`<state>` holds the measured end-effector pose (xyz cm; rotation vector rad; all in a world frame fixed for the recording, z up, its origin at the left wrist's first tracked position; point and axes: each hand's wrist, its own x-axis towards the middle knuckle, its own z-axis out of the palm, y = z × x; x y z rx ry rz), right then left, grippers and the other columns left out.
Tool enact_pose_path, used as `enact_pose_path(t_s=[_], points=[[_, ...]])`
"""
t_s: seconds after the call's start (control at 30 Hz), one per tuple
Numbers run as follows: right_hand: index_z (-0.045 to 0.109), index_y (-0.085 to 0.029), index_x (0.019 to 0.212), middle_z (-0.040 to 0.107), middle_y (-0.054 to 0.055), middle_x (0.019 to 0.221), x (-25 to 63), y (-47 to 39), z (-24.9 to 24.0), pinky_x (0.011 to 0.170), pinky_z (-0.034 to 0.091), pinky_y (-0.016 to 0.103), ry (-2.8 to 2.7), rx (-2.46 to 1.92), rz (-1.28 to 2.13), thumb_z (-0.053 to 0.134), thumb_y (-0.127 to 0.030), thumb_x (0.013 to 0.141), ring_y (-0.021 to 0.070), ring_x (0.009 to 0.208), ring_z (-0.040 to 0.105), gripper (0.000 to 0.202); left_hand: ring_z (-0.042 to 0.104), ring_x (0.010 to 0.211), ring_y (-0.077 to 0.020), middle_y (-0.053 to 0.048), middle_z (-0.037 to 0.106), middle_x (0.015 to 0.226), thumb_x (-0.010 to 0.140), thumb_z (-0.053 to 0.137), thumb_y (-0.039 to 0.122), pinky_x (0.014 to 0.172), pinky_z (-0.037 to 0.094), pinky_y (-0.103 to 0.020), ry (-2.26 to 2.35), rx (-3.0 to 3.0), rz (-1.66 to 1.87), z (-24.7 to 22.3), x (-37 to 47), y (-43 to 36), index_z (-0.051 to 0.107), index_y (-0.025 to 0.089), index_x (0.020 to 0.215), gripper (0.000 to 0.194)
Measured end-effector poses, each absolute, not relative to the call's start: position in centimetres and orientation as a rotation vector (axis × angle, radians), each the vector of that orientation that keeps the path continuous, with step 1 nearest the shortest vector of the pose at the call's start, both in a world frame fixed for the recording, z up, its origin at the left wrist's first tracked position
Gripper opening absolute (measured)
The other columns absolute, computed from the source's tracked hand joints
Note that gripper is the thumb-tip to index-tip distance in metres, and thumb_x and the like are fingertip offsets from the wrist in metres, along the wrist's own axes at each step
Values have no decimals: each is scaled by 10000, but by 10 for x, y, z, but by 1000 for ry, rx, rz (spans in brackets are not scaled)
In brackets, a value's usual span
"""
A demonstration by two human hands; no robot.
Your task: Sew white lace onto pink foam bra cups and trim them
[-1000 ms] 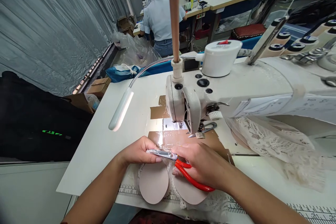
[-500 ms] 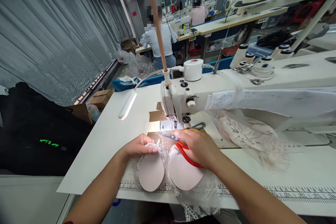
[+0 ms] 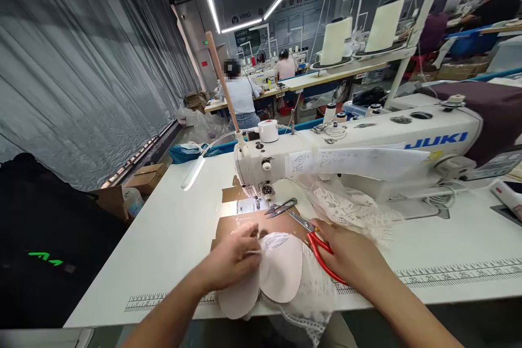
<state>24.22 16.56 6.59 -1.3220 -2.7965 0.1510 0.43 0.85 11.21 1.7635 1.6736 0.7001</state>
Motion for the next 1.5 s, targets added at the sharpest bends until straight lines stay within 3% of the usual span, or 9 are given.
enact_pose_path(t_s=[0.23, 0.37, 0.53, 0.67, 0.83, 0.97, 1.13, 1.3, 1.5], points=[[459, -230, 1387, 607, 57, 1203, 254, 156, 68, 800, 513, 376, -2774, -1363, 165, 303, -432, 907, 262, 1040, 620, 544, 541, 882, -183, -39, 587, 859, 790, 521, 73, 797, 443, -294, 1823, 1950, 743, 83, 36, 8, 481, 158, 685, 141], [478, -210, 1373, 636, 79, 1117, 263, 156, 71, 750, 520, 355, -2765, -1375, 190, 332, -388, 893, 248, 985, 630, 532, 566, 837, -154, -41, 589, 902, 829, 488, 86, 731, 462, -259, 1818, 1999, 742, 96, 14, -14, 493, 161, 725, 129], [475, -199, 1376, 649, 84, 1023, 269, 160, 60, 705, 515, 305, -2694, -1245, 167, 373, -353, 887, 208, 891, 644, 522, 624, 968, -192, -94, 639, 1058, 924, 406, 151, 807, 522, -293, 2179, 2545, 705, 127, -74, -31, 611, 181, 944, 208], [379, -226, 1440, 650, 67, 946, 269, 160, 53, 670, 509, 268, -2600, -1155, 123, 368, -337, 900, 177, 836, 638, 552, 640, 993, -236, -117, 671, 1070, 931, 439, 188, 898, 518, -383, 2557, 2810, 513, 141, -150, -31, 652, 167, 918, 215], [429, -223, 1405, 653, 63, 983, 272, 158, 49, 708, 530, 284, -2556, -1121, 153, 400, -324, 893, 181, 881, 639, 522, 643, 1019, -286, -134, 676, 1098, 917, 388, 256, 888, 534, -451, 2612, 2464, 448, 113, -172, -25, 703, 168, 921, 327], [533, -221, 1303, 645, 59, 1061, 280, 167, 45, 699, 541, 276, -2496, -1143, 100, 470, -288, 860, 180, 894, 642, 452, 638, 1059, -238, -83, 658, 1163, 888, 482, 356, 859, 564, -335, 2338, 2166, 366, 87, -154, -32, 715, 215, 968, 284], [579, -201, 1242, 622, 93, 1085, 280, 199, 52, 846, 528, 360, -2403, -1010, -71, 478, -264, 852, 217, 1014, 603, 408, 491, 1259, -266, -108, 498, 1378, 896, 441, 516, 780, 574, -313, 2425, 1705, 598, 78, -157, -40, 640, 187, 1183, 480], [594, -184, 1227, 655, 105, 1003, 268, 216, 59, 733, 522, 333, -2528, -1060, -63, 414, -319, 903, 222, 901, 637, 394, 436, 1313, -261, -69, 518, 1381, 936, 309, 366, 1040, 422, -456, 2615, 1840, 304, 63, -195, -24, 587, 187, 1280, 477], [606, -208, 1203, 673, 72, 972, 279, 188, 50, 664, 508, 278, -2472, -1053, -170, 467, -255, 851, 196, 849, 654, 381, 431, 1290, -341, -143, 522, 1359, 866, 381, 201, 1035, 349, -579, 2655, 1965, 315, 79, -174, -4, 616, 140, 1216, 426]])
